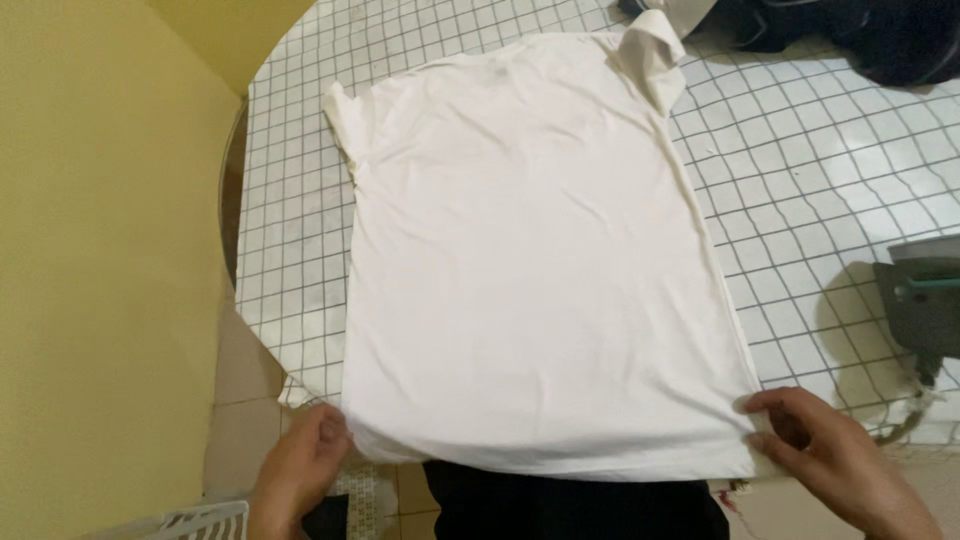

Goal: The person irons a white shirt laid out on a checkered ironing board. They smooth the fabric with one hand while moving the iron with the other, then fold the shirt in half and iron the folded edges before folding it again.

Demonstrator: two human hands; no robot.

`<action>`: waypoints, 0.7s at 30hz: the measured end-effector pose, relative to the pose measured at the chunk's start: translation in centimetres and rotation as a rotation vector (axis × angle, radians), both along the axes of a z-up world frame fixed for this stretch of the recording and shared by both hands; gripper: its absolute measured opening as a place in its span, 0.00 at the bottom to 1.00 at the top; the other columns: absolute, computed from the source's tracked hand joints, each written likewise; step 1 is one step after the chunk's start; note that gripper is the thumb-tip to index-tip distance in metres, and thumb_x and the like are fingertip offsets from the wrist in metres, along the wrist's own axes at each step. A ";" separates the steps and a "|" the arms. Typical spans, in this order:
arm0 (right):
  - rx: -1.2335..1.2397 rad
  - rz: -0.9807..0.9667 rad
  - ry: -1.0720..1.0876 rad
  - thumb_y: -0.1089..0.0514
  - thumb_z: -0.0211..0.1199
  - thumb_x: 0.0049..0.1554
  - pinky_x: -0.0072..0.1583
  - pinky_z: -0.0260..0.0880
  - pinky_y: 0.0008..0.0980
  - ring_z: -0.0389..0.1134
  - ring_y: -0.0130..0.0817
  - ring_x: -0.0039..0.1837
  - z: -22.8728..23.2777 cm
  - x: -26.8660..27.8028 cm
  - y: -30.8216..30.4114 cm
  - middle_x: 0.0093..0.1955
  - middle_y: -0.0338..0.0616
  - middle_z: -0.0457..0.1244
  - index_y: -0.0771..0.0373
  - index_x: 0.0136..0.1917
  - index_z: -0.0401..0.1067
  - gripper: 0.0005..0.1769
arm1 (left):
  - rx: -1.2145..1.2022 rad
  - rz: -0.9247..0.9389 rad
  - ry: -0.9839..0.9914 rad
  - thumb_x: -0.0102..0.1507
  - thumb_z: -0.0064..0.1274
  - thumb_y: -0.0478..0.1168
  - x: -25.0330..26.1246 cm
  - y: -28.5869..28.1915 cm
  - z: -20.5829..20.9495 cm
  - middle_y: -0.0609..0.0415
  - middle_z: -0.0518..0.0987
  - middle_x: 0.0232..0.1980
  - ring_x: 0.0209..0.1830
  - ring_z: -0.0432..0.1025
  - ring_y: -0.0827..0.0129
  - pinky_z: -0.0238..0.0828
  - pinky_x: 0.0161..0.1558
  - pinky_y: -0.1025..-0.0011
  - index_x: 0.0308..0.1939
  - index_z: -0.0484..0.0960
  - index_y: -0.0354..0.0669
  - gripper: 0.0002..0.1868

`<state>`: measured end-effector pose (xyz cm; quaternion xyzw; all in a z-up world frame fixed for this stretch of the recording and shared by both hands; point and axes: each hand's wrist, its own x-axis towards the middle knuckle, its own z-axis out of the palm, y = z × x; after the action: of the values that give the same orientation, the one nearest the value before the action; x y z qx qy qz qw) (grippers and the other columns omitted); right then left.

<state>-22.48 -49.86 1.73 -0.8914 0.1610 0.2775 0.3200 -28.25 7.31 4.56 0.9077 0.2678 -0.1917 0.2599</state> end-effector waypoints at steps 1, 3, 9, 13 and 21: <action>0.057 -0.029 -0.011 0.58 0.71 0.58 0.43 0.69 0.37 0.59 0.33 0.40 0.3 -0.3 0.2 0.41 0.45 0.62 0.58 0.59 0.76 0.16 | 0.136 -0.098 -0.068 0.64 0.54 0.47 2.5 -1.4 1.5 0.52 0.83 0.46 0.44 0.79 0.65 0.75 0.48 0.67 0.54 0.78 0.44 0.17; 0.170 -0.082 -0.037 0.57 0.70 0.58 0.41 0.70 0.38 0.59 0.33 0.38 0.6 -0.9 0.3 0.38 0.47 0.62 0.59 0.59 0.76 0.16 | 0.205 -0.257 -0.329 0.65 0.52 0.50 8.2 -5.1 3.6 0.50 0.82 0.52 0.45 0.79 0.62 0.75 0.46 0.63 0.54 0.78 0.44 0.19; 0.312 -0.054 -0.127 0.57 0.71 0.54 0.39 0.69 0.35 0.65 0.30 0.36 -0.9 -1.0 -0.8 0.38 0.44 0.67 0.56 0.60 0.76 0.21 | -0.140 -0.839 -0.769 0.64 0.55 0.45 32.5 -23.0 2.0 0.47 0.80 0.46 0.41 0.76 0.56 0.72 0.43 0.60 0.48 0.77 0.42 0.13; 0.274 -0.017 -0.096 0.57 0.71 0.54 0.40 0.69 0.33 0.66 0.29 0.35 -3.3 -0.9 -1.5 0.42 0.39 0.65 0.53 0.60 0.77 0.19 | 0.142 -0.831 -0.991 0.62 0.57 0.44 46.6 -35.3 -0.4 0.41 0.75 0.54 0.49 0.76 0.48 0.74 0.44 0.53 0.63 0.70 0.50 0.26; 0.359 0.005 -0.152 0.58 0.77 0.52 0.38 0.61 0.30 0.60 0.28 0.33 -11.3 -2.0 -4.3 0.33 0.45 0.63 0.57 0.53 0.79 0.16 | 0.257 -0.810 -0.606 0.59 0.55 0.39 59.9 -39.9 -0.9 0.45 0.84 0.50 0.52 0.77 0.52 0.73 0.50 0.56 0.45 0.86 0.50 0.12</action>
<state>-24.46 -54.17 -9.56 -0.8387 0.0820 0.2345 0.4846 31.61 -32.55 3.70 0.9779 -0.1706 0.0288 0.1173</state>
